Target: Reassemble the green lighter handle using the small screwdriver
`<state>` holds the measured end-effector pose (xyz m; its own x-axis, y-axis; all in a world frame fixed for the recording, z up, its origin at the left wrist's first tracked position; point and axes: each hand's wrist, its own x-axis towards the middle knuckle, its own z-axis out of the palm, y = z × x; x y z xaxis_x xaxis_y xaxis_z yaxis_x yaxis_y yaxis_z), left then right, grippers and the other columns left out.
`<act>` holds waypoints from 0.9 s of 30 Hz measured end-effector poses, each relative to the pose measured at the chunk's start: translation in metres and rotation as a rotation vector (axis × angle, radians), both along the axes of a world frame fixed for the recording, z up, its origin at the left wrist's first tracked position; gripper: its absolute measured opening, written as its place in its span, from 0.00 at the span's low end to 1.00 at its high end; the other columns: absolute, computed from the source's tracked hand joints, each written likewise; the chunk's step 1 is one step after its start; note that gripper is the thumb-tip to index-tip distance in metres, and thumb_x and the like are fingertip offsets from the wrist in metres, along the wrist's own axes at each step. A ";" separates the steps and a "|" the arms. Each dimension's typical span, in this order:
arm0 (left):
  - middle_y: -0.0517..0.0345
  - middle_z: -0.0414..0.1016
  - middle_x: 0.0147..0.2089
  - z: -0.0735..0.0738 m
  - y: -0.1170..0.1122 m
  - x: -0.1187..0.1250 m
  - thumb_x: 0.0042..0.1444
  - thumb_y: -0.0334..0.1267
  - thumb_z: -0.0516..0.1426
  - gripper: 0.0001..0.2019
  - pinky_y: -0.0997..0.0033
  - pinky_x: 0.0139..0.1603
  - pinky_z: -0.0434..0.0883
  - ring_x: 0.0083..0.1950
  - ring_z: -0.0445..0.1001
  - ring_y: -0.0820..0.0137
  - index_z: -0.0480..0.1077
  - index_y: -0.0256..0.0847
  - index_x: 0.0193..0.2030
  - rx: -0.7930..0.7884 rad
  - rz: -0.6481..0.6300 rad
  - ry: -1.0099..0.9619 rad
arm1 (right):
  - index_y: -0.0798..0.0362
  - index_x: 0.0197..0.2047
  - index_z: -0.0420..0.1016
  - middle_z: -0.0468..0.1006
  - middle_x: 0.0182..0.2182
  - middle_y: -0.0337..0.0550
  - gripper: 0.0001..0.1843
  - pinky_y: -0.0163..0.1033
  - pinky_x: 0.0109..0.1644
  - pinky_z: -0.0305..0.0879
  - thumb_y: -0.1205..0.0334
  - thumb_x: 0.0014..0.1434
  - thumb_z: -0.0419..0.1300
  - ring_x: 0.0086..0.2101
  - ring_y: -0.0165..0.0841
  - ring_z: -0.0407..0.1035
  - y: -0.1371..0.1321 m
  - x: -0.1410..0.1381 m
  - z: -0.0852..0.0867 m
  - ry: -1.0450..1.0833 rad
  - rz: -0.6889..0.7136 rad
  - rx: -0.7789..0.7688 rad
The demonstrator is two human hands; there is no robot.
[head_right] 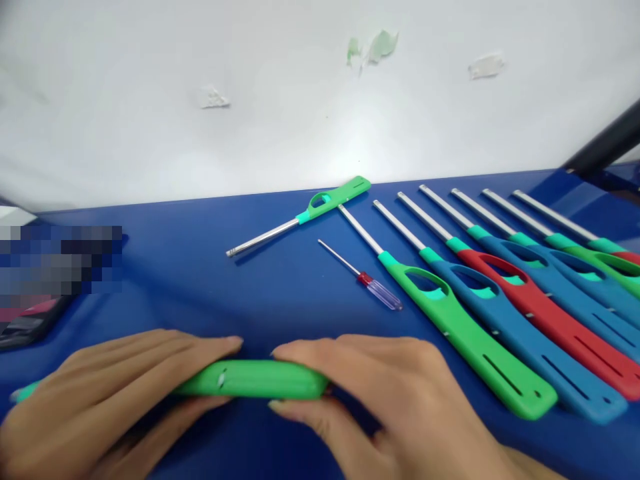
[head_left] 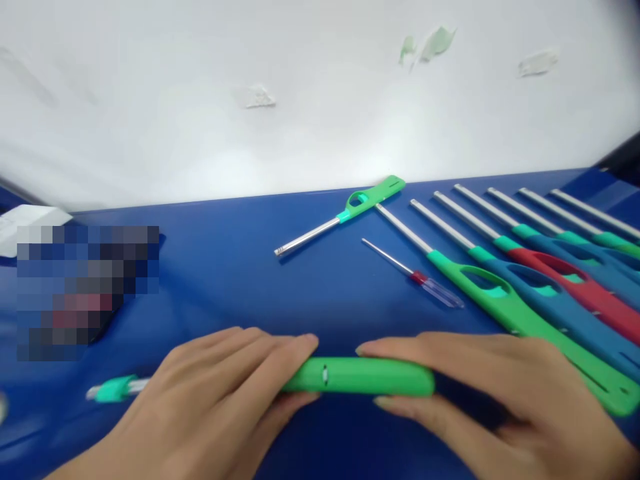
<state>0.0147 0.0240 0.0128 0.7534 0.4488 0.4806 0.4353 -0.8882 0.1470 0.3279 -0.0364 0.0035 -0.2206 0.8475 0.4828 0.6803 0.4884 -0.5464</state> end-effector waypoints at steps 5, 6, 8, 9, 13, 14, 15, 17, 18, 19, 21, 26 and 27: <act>0.47 0.93 0.57 0.007 0.011 0.013 0.91 0.43 0.54 0.16 0.56 0.51 0.90 0.49 0.95 0.58 0.75 0.37 0.72 0.125 0.068 0.069 | 0.42 0.69 0.86 0.92 0.33 0.35 0.17 0.33 0.30 0.85 0.48 0.83 0.68 0.27 0.39 0.88 0.025 0.021 0.001 0.264 0.095 -0.405; 0.47 0.93 0.57 0.007 0.011 0.012 0.91 0.43 0.54 0.15 0.57 0.52 0.89 0.49 0.95 0.59 0.75 0.38 0.71 0.113 0.065 0.063 | 0.44 0.71 0.85 0.90 0.30 0.36 0.20 0.33 0.27 0.84 0.48 0.85 0.66 0.24 0.38 0.85 0.028 0.025 0.000 0.275 0.126 -0.465; 0.50 0.93 0.56 0.006 0.012 0.010 0.91 0.41 0.54 0.13 0.58 0.53 0.88 0.50 0.94 0.61 0.76 0.39 0.68 0.084 0.056 0.044 | 0.45 0.71 0.86 0.88 0.28 0.36 0.19 0.32 0.22 0.78 0.48 0.87 0.63 0.21 0.36 0.82 0.029 0.029 -0.002 0.265 0.162 -0.504; 0.51 0.92 0.56 0.005 0.013 0.009 0.91 0.41 0.54 0.13 0.59 0.53 0.88 0.49 0.93 0.62 0.76 0.39 0.67 0.067 0.049 0.031 | 0.44 0.69 0.86 0.87 0.28 0.35 0.18 0.32 0.20 0.75 0.47 0.87 0.62 0.20 0.34 0.79 0.027 0.030 -0.004 0.235 0.140 -0.479; 0.54 0.92 0.55 0.002 0.018 0.010 0.90 0.41 0.56 0.10 0.60 0.53 0.88 0.49 0.91 0.63 0.76 0.39 0.65 -0.009 0.016 -0.009 | 0.35 0.64 0.86 0.93 0.41 0.35 0.15 0.32 0.24 0.77 0.44 0.86 0.62 0.27 0.34 0.84 0.015 0.030 -0.013 -0.067 -0.032 -0.257; 0.55 0.92 0.55 0.002 0.018 0.011 0.89 0.41 0.57 0.10 0.60 0.54 0.88 0.50 0.90 0.63 0.76 0.40 0.65 -0.031 0.016 -0.014 | 0.34 0.64 0.86 0.93 0.44 0.34 0.14 0.31 0.25 0.78 0.43 0.86 0.62 0.30 0.34 0.86 0.013 0.030 -0.015 -0.143 -0.053 -0.216; 0.55 0.92 0.57 0.002 0.019 0.012 0.89 0.42 0.58 0.10 0.59 0.55 0.89 0.52 0.90 0.62 0.77 0.40 0.66 -0.053 0.019 -0.013 | 0.33 0.65 0.85 0.93 0.43 0.32 0.14 0.31 0.26 0.78 0.43 0.86 0.62 0.30 0.34 0.87 0.012 0.031 -0.017 -0.192 -0.056 -0.195; 0.54 0.91 0.59 0.003 0.019 0.012 0.89 0.43 0.58 0.11 0.59 0.59 0.89 0.56 0.90 0.62 0.78 0.42 0.67 -0.092 0.029 -0.012 | 0.33 0.66 0.84 0.90 0.36 0.30 0.14 0.30 0.24 0.75 0.43 0.86 0.62 0.25 0.31 0.83 0.012 0.031 -0.020 -0.229 -0.057 -0.171; 0.54 0.91 0.59 0.003 0.018 0.012 0.89 0.42 0.58 0.11 0.60 0.60 0.89 0.57 0.90 0.63 0.78 0.43 0.67 -0.108 0.027 -0.014 | 0.34 0.67 0.84 0.87 0.33 0.30 0.15 0.31 0.24 0.75 0.43 0.86 0.62 0.23 0.31 0.80 0.012 0.032 -0.021 -0.230 -0.054 -0.150; 0.55 0.91 0.59 0.003 0.018 0.012 0.89 0.42 0.58 0.10 0.62 0.60 0.89 0.57 0.90 0.64 0.78 0.43 0.67 -0.119 0.024 -0.022 | 0.35 0.68 0.85 0.87 0.31 0.32 0.17 0.33 0.25 0.76 0.42 0.85 0.63 0.23 0.33 0.80 0.013 0.033 -0.022 -0.228 -0.050 -0.117; 0.54 0.90 0.59 0.003 0.018 0.011 0.90 0.41 0.57 0.10 0.65 0.60 0.88 0.57 0.89 0.67 0.77 0.43 0.66 -0.118 0.013 -0.039 | 0.39 0.67 0.88 0.88 0.33 0.39 0.21 0.39 0.31 0.81 0.38 0.83 0.64 0.29 0.40 0.85 0.013 0.033 -0.024 -0.230 -0.031 -0.032; 0.50 0.92 0.60 0.003 0.019 0.007 0.90 0.38 0.55 0.10 0.61 0.59 0.88 0.57 0.92 0.62 0.76 0.40 0.67 -0.035 -0.026 0.006 | 0.40 0.64 0.90 0.90 0.39 0.45 0.26 0.48 0.46 0.88 0.32 0.80 0.67 0.42 0.49 0.88 0.014 0.032 -0.025 -0.250 -0.017 0.063; 0.50 0.92 0.60 0.003 0.019 0.007 0.90 0.37 0.54 0.10 0.60 0.57 0.88 0.56 0.93 0.61 0.77 0.41 0.65 -0.010 -0.026 0.018 | 0.39 0.64 0.90 0.90 0.41 0.46 0.26 0.49 0.47 0.88 0.32 0.79 0.67 0.43 0.50 0.88 0.015 0.032 -0.025 -0.257 -0.018 0.068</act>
